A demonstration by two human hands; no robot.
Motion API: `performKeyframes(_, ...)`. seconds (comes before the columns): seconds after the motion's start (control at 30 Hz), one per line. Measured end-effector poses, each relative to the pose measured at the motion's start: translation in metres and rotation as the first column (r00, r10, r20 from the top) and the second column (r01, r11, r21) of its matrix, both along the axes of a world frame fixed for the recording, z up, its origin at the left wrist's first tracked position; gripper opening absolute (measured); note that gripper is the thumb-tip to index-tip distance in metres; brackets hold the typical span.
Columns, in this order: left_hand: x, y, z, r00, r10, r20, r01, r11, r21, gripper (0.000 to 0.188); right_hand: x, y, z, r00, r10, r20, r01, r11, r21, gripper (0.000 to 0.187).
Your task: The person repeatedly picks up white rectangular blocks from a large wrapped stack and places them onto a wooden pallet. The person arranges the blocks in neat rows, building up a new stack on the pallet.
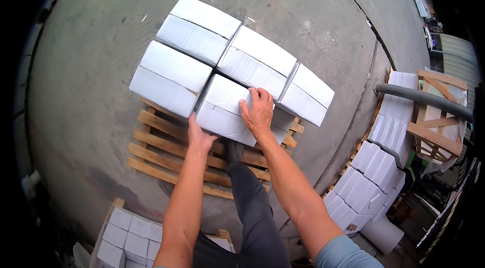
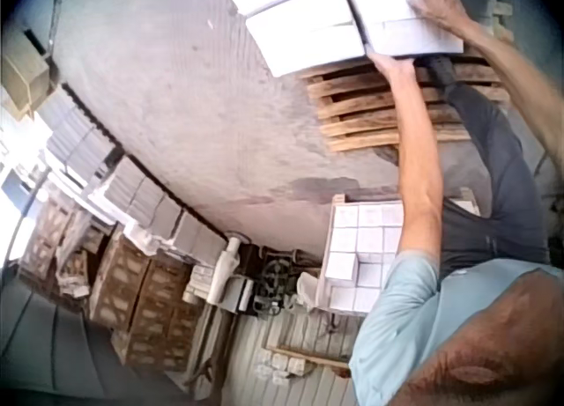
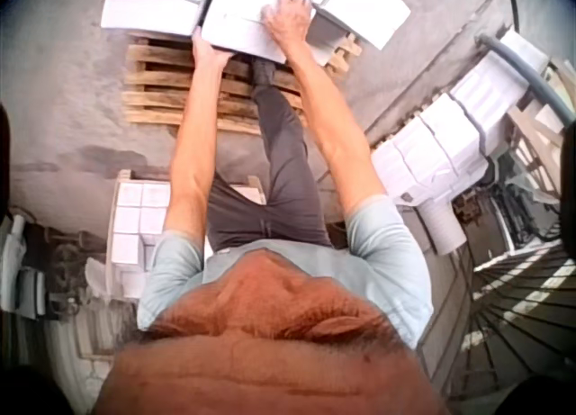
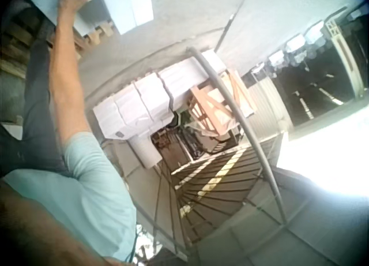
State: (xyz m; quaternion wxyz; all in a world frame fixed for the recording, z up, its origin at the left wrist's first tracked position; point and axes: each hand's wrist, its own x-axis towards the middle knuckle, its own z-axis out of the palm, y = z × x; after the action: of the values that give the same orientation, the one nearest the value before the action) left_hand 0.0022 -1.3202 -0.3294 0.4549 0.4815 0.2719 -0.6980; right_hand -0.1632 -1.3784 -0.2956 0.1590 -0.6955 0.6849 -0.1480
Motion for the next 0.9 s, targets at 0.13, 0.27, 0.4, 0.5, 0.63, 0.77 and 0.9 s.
performKeyframes(0.13,-0.006,0.007,-0.017,0.990,0.136,0.029,-0.136,0.991,0.002,0.046,0.003,0.011,0.008,1.000,-0.021,0.002,0.021,1.000,-0.008,0.042)
performKeyframes(0.27,0.009,0.051,-0.063,0.960,0.266,0.093,-0.256,0.961,-0.100,0.042,0.020,0.037,0.025,0.999,-0.008,0.041,0.010,0.999,-0.044,0.042)
performKeyframes(0.4,0.021,0.078,-0.072,0.946,0.320,0.058,-0.312,0.943,-0.116,0.040,0.032,0.083,0.040,0.999,0.017,0.044,-0.016,1.000,-0.025,0.040)
performKeyframes(0.5,0.026,0.089,-0.069,0.916,0.402,-0.001,-0.401,0.912,-0.081,0.038,0.022,0.094,0.043,0.977,-0.048,0.206,0.018,0.989,0.146,0.039)
performKeyframes(0.63,0.034,0.095,-0.070,0.928,0.371,-0.036,-0.373,0.924,-0.082,0.034,-0.040,0.060,-0.033,0.740,-0.513,0.434,0.402,0.856,0.326,0.042)
performKeyframes(0.77,0.035,0.095,-0.078,0.923,0.385,-0.003,-0.385,0.922,-0.038,0.035,-0.049,0.036,-0.081,0.190,-0.896,0.402,0.096,0.424,0.900,0.049)
performKeyframes(0.9,0.039,0.098,-0.075,0.915,0.403,-0.008,-0.403,0.915,-0.003,0.035,-0.039,0.058,-0.083,0.012,-0.887,0.462,0.010,0.462,0.887,0.049)
